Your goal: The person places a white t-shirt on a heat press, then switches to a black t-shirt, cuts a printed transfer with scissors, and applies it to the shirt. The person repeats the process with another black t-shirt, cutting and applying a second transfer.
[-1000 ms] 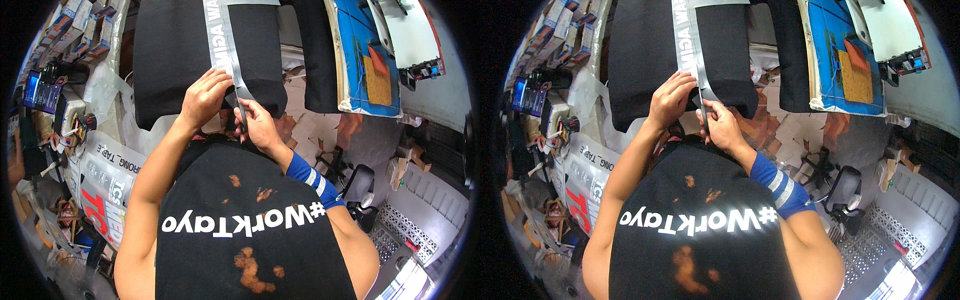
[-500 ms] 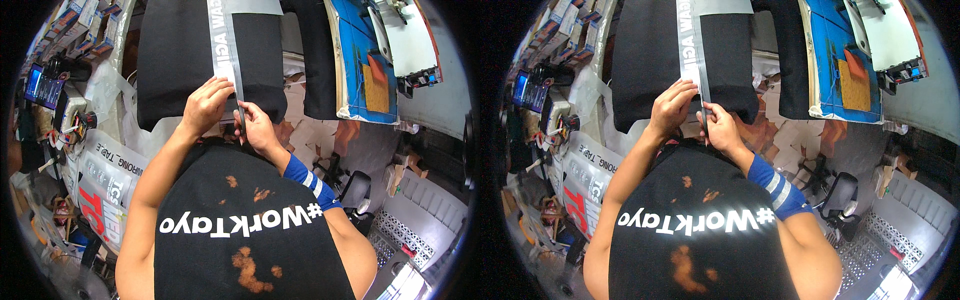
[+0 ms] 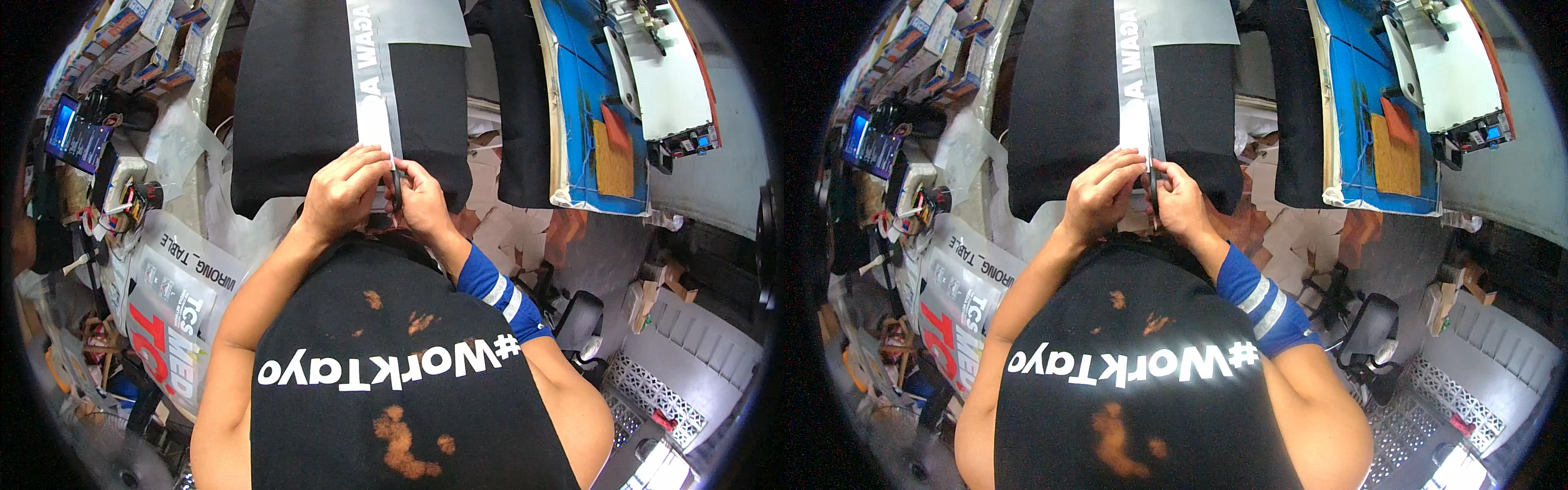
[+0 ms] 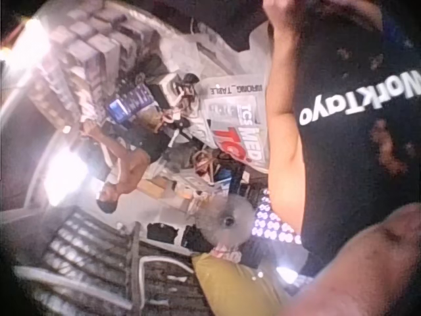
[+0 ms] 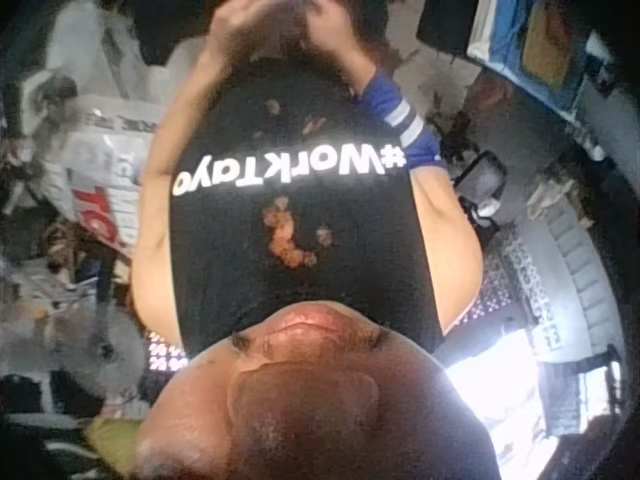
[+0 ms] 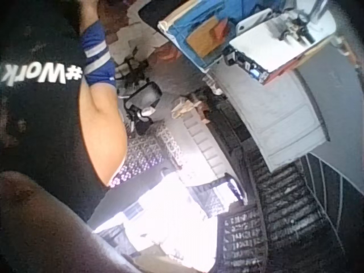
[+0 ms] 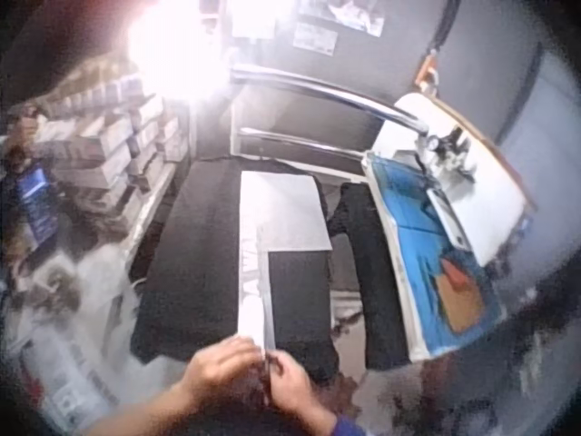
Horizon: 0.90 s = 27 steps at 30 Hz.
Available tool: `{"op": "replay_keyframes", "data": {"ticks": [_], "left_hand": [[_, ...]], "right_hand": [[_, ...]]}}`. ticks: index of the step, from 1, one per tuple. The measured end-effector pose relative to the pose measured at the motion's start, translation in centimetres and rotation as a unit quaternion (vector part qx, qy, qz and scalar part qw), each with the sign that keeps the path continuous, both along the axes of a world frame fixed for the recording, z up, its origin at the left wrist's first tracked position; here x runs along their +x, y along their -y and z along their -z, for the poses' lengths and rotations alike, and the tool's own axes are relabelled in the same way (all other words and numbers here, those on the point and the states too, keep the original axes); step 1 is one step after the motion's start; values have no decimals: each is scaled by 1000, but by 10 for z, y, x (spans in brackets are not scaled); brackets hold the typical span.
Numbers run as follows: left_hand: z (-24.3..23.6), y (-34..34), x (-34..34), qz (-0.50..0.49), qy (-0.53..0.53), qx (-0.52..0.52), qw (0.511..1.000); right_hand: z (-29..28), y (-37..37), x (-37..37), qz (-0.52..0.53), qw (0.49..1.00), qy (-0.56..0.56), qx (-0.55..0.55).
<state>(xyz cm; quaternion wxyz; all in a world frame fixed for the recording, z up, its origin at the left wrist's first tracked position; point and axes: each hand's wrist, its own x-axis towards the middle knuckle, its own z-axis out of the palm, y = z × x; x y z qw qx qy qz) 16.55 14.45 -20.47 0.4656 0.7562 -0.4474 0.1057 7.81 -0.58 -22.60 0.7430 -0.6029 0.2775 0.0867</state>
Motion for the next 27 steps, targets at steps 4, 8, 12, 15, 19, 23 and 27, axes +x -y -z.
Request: {"op": "replay_keyframes", "data": {"ticks": [4, 8, 12, 15, 19, 23, 27], "left_hand": [[-8, -2, -5, 2, 6, 1, 1000], [-12, -4, -9, 1, 6, 1, 1000], [-13, -5, -11, 4, 6, -2, 1000], [-16, -7, -13, 5, 9, 0, 1000], [-25, -12, -20, 7, 6, -3, 1000], [-33, -16, -23, 6, 10, 1, 1000], [-39, -18, -23, 0, 11, -5, 1000]], "right_hand": [[1, 5, 16, 4, 1000, 12, -5], [2, 14, 22, -6, 1000, 3, -3], [6, 15, 18, -4, 1000, 27, -11], [6, 14, 21, 1, 999, 22, -27], [2, 18, 42, 4, 999, 18, -42], [-6, 18, 56, 32, 999, 17, -12], [-10, 18, 57, 14, 999, -1, -36]]}}
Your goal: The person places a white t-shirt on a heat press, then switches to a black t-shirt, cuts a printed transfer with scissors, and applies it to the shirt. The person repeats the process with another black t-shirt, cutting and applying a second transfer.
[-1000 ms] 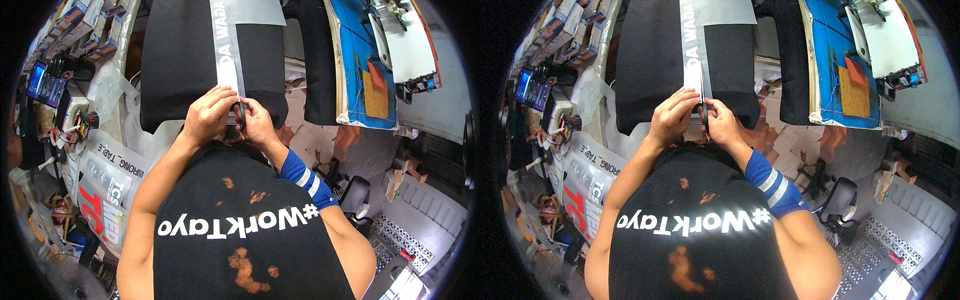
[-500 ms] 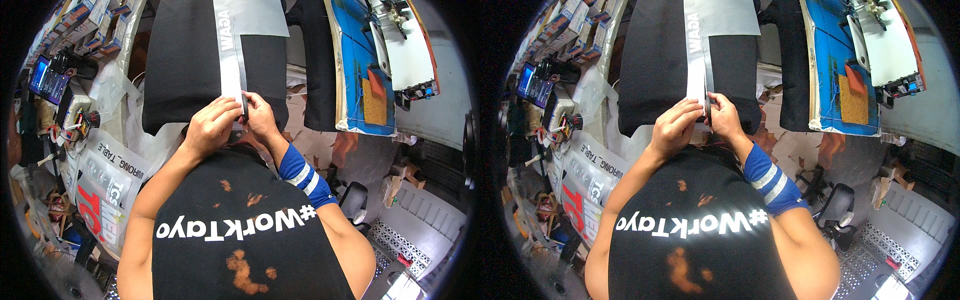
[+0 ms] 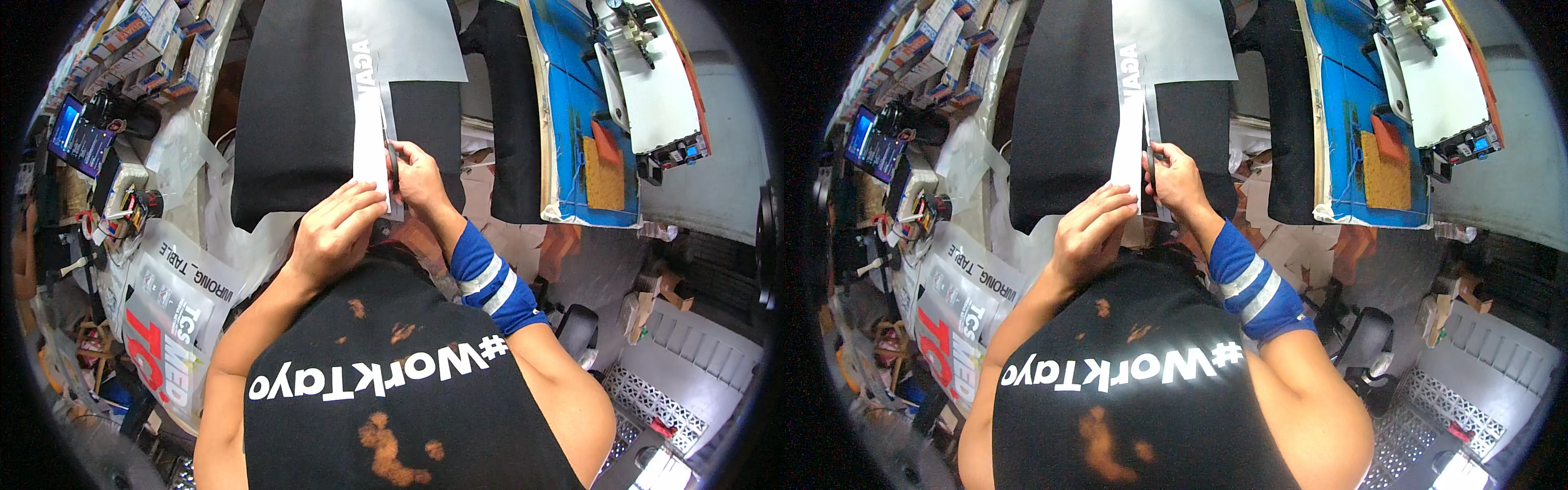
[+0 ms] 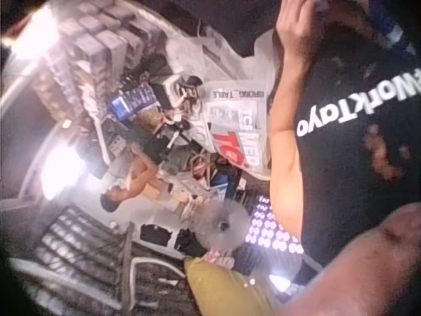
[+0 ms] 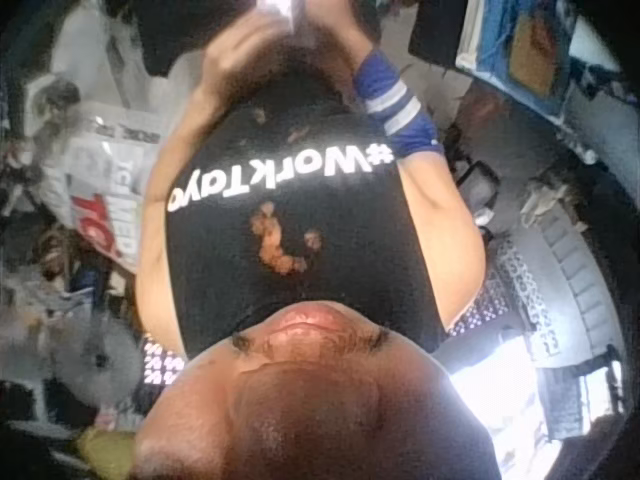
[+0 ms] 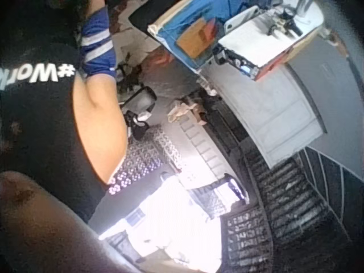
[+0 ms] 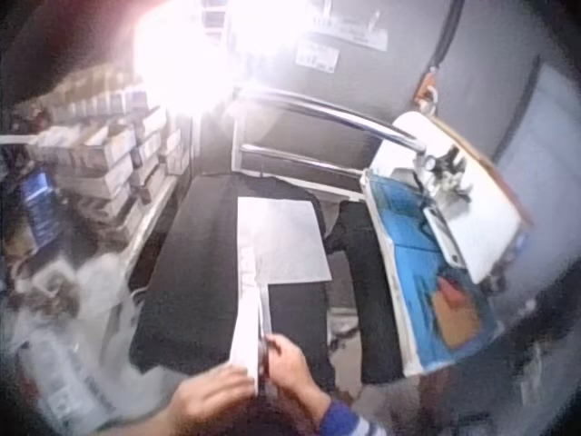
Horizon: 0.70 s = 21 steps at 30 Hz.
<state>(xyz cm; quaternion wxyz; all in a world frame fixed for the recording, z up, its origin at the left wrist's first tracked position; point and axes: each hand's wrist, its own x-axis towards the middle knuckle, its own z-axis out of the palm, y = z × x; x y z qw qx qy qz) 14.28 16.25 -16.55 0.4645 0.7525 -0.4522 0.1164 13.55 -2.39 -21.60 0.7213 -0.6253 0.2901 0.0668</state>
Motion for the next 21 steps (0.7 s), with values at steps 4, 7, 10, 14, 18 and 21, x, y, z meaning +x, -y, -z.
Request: {"op": "replay_keyframes", "data": {"ticks": [4, 7, 10, 14, 18, 21], "left_hand": [[-8, -6, -4, 6, -4, -7, 1000], [-13, -10, -8, 6, -7, -5, 1000], [-17, -11, -9, 1, -8, -2, 1000], [-19, -16, -11, -6, -10, 7, 1000], [-22, -23, -16, -1, -12, -2, 1000], [-24, -26, -19, -11, -15, 9, 1000]], "right_hand": [[2, 4, 16, 1, 1000, 16, 3], [4, 8, 27, -6, 999, 19, 30], [3, 10, 29, -10, 999, 10, 32], [1, 13, 34, -19, 1000, 3, 22], [0, 14, 55, -11, 999, 13, 33], [-2, 15, 63, -15, 1000, 0, 22]]}}
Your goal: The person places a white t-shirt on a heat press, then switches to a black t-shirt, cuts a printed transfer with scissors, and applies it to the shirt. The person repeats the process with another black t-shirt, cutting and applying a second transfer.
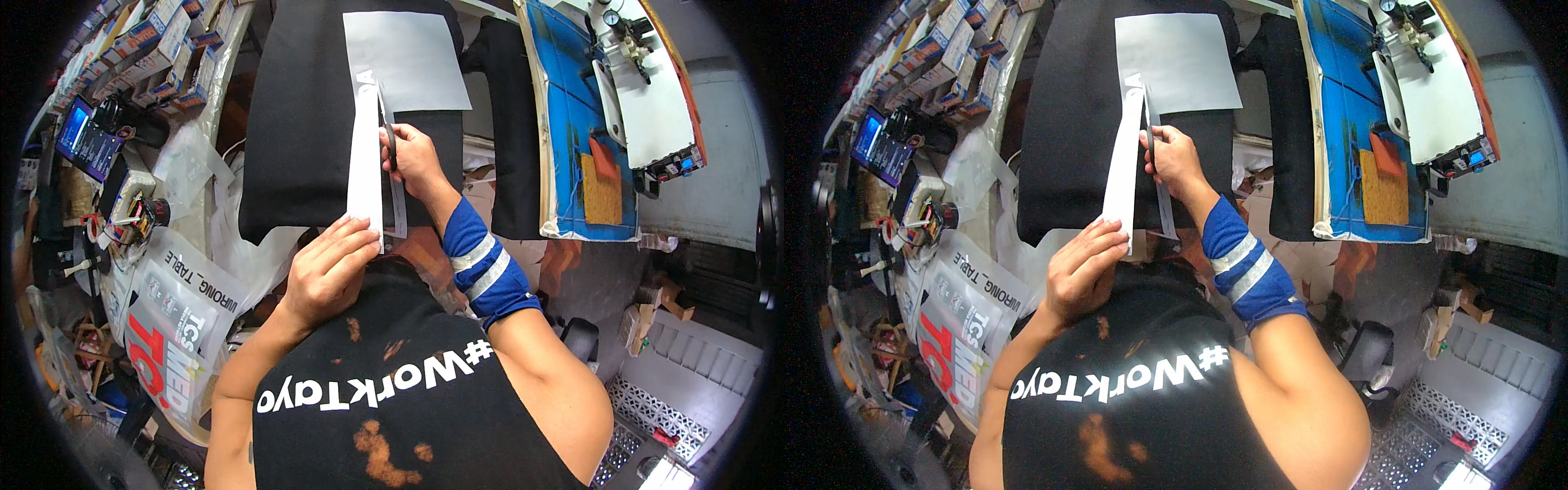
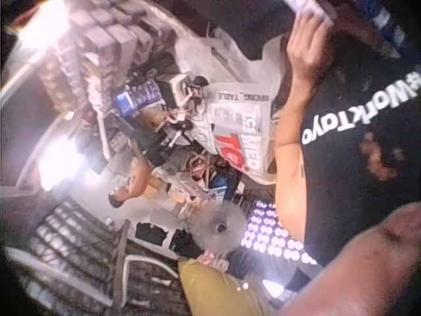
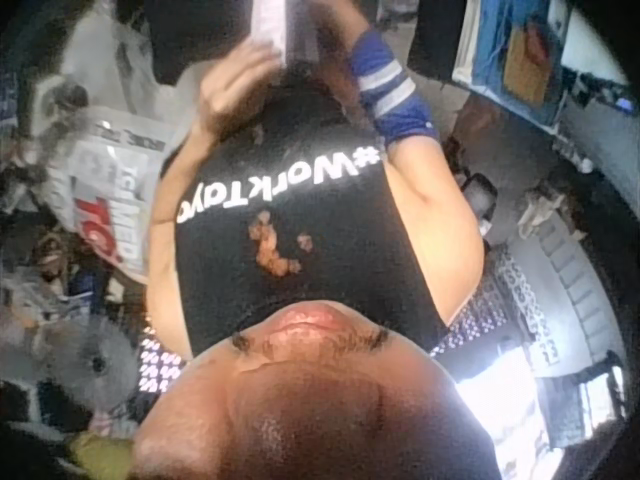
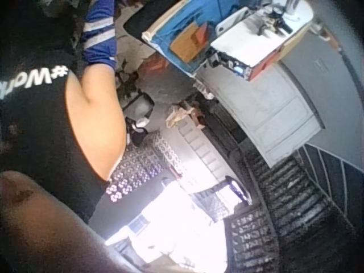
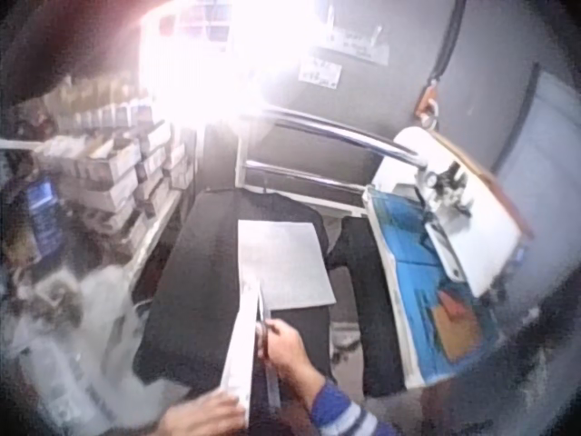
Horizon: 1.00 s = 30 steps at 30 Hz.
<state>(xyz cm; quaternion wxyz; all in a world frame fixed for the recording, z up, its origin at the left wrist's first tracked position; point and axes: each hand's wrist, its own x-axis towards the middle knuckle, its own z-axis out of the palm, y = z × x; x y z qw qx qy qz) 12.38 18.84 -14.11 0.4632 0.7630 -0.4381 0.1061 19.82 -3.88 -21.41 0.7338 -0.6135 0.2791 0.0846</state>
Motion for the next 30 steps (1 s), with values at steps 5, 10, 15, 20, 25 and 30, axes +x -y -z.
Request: {"op": "replay_keyframes", "data": {"ticks": [5, 10, 15, 20, 25, 30], "left_hand": [[-7, -6, -2, 7, -3, -6, 1000], [-6, -22, -14, 28, -19, 15, 999], [-8, -78, 2, 16, -106, 174, 979], [-6, -105, 67, -215, -115, 403, 882], [66, 4, 94, -60, 39, 221, 973], [106, 13, 145, -93, 30, 232, 968]], "right_hand": [[-1, 2, 14, -5, 1000, 6, -8], [3, 8, 59, -5, 1000, 23, -14], [-4, 11, 54, 22, 999, 17, 22], [-2, -25, -35, 53, 998, 7, 43], [4, -72, -48, 96, 992, 28, 82], [-14, -63, -54, 106, 992, -25, 62]]}}
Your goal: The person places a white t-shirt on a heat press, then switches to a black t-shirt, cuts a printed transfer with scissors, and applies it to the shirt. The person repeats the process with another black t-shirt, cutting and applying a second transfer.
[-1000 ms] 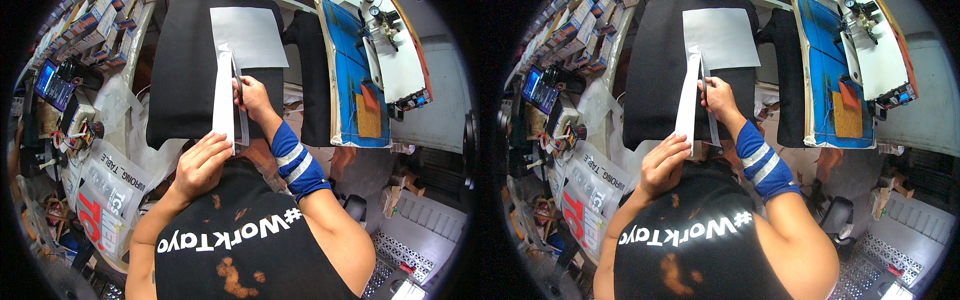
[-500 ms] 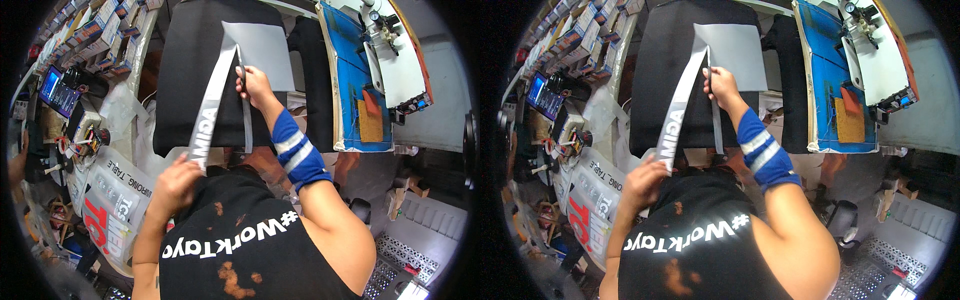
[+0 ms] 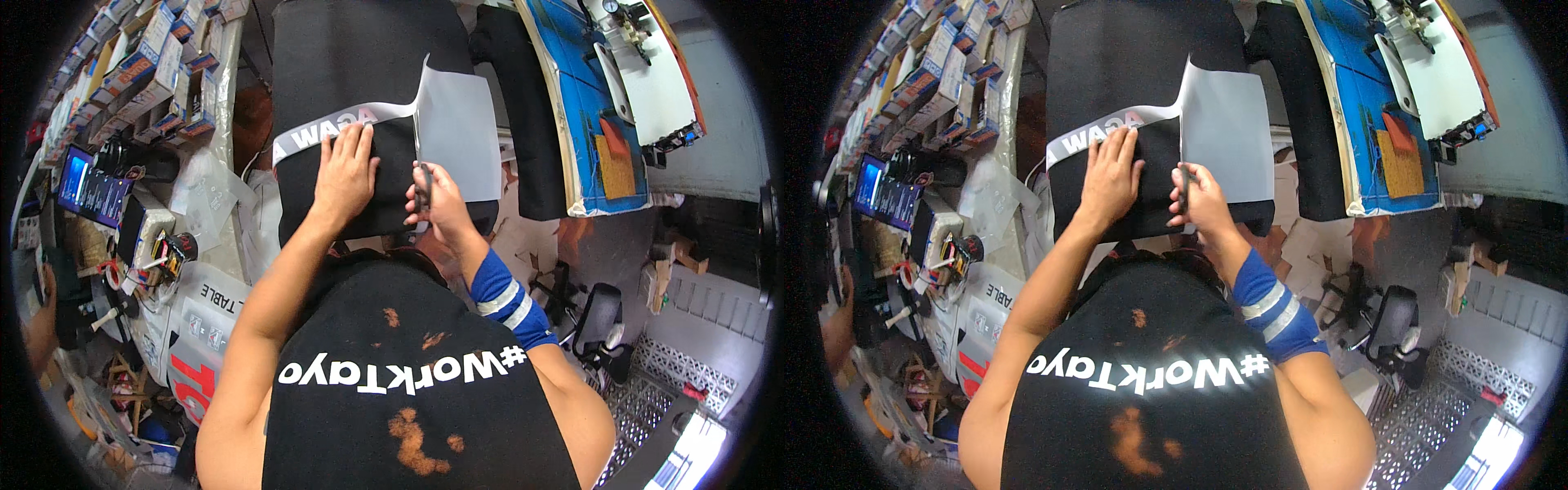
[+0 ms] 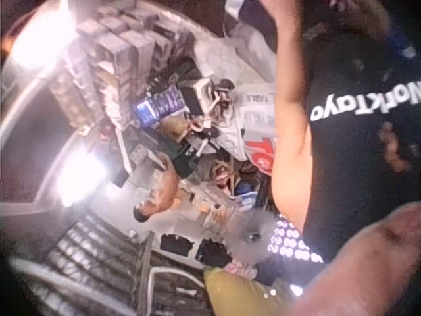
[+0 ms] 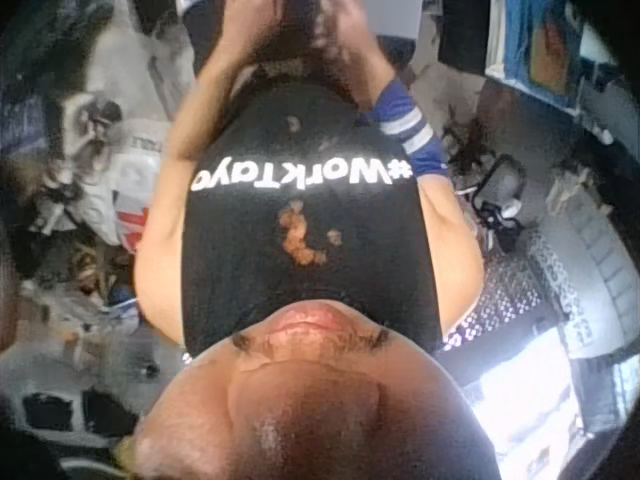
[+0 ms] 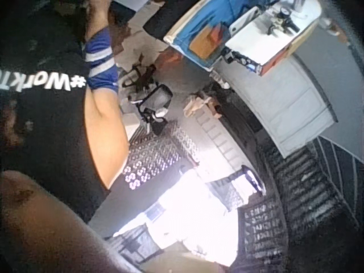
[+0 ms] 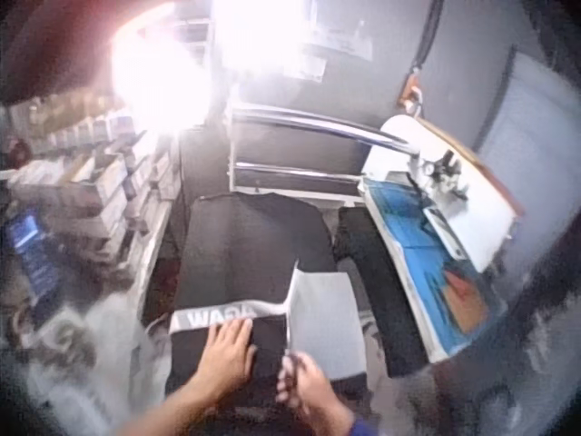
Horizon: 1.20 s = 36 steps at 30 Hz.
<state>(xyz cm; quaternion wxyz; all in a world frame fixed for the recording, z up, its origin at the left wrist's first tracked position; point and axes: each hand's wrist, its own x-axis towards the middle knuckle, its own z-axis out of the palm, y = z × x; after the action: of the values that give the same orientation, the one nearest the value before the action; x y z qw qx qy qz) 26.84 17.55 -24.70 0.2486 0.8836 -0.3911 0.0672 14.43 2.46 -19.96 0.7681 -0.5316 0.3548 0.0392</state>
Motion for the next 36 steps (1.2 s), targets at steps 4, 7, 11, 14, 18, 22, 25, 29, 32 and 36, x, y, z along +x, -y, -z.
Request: {"op": "replay_keyframes", "data": {"ticks": [4, 7, 11, 14, 18, 22, 25, 29, 32, 36], "left_hand": [[-1, -12, 29, 27, 64, 11, 998], [-2, -12, 42, 53, 63, 25, 996], [-4, -8, 50, 40, 20, -70, 997], [-11, 0, 57, -19, -41, -48, 998], [-24, 6, 75, -61, -16, 5, 998], [-24, 0, 89, -46, -40, 55, 997], [-13, -6, 86, -18, 13, -12, 1000], [3, -8, 70, -55, 90, -13, 994], [8, -10, 62, -72, 39, -26, 996], [9, -12, 57, -74, 21, -24, 997]], "right_hand": [[-1, 1, -19, -58, 997, 1, 41], [4, -12, -19, -94, 993, 7, 70], [3, -18, -5, -68, 995, 29, 68], [-1, -4, 8, -68, 994, 62, 57], [-5, 19, 14, -75, 995, 52, 46], [-13, 30, 4, -126, 990, 1, 61], [-13, 26, 1, -166, 978, 12, 127], [-3, 13, 10, -192, 975, 2, 111], [1, 11, 18, -196, 978, -13, 77], [2, 11, 26, -187, 980, 3, 65]]}}
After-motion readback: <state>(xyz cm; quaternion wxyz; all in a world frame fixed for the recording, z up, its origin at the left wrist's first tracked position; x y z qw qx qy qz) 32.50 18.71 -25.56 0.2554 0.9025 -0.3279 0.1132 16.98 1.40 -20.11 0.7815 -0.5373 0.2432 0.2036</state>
